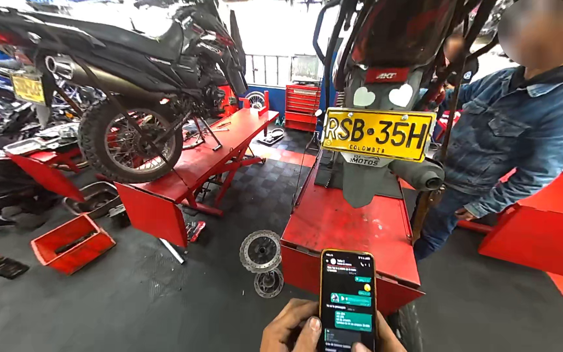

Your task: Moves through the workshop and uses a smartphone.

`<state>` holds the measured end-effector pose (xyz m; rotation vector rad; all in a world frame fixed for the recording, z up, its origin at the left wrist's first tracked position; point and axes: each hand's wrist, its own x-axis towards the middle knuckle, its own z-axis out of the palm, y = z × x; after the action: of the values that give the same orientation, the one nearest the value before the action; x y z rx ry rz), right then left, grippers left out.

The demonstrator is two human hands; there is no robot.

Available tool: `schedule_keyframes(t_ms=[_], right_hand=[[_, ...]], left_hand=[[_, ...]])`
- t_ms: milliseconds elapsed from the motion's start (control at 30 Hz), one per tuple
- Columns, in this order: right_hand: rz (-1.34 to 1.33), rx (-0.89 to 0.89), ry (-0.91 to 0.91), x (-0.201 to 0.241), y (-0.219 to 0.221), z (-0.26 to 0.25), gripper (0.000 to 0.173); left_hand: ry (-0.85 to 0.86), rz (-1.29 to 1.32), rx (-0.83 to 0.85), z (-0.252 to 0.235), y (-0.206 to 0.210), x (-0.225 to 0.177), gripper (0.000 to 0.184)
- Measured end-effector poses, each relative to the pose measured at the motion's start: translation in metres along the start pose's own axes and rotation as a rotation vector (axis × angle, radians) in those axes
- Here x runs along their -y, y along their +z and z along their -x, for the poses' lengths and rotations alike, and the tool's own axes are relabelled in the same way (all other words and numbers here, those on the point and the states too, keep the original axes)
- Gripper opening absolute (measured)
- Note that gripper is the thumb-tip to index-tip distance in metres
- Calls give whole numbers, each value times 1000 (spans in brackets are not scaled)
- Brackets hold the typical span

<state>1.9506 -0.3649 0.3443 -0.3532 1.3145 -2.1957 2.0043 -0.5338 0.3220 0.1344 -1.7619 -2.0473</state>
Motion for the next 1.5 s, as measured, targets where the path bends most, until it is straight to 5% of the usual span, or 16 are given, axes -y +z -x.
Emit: schedule_keyframes(t_ms=[800,1500], right_hand=[[44,-98,39,-8,-5,9,68],[-133,-16,38,-5,-12,10,42]], left_hand=[[-19,61,138,9,1,18,35],[-53,88,140,7,-2,14,41]])
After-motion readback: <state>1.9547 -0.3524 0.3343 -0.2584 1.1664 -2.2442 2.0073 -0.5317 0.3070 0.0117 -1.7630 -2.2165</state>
